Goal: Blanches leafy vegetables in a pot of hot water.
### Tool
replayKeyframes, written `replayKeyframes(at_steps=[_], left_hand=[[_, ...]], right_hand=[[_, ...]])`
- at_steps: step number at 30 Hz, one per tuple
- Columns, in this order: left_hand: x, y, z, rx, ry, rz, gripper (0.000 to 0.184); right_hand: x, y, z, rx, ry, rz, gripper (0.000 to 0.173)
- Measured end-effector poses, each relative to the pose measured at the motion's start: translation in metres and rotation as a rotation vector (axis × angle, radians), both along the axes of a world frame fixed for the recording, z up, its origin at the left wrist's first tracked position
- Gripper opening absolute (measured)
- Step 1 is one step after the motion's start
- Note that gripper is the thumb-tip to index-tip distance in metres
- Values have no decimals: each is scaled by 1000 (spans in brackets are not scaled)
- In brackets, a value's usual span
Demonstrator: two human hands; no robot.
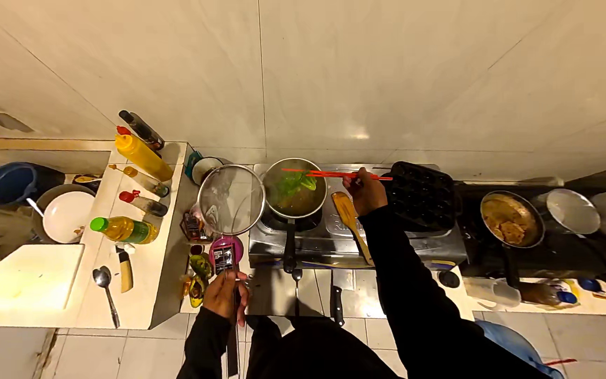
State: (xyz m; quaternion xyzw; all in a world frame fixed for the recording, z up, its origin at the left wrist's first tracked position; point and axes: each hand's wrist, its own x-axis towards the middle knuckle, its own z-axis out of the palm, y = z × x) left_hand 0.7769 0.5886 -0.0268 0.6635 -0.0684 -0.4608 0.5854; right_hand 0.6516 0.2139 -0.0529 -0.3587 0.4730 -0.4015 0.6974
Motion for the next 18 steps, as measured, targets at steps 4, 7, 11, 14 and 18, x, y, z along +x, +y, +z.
replayKeyframes(at_steps=[4, 7, 11, 14, 18], left_hand=[[14, -30, 8, 78, 34, -118, 41], [17, -51, 10, 111, 77, -166, 42], [17, -73, 11, 91, 181, -219, 43], [16, -84, 8, 23, 264, -283, 44], [15, -90, 4, -29, 338, -318, 43]], right_hand=[[-5, -5, 26, -29, -42, -6, 18], [-8, -6, 54, -103, -83, 23, 15], [-4, -1, 92, -161, -138, 54, 15], [2, 12, 96, -243, -111, 111, 18], [3, 29, 67, -555, 2, 277, 18]])
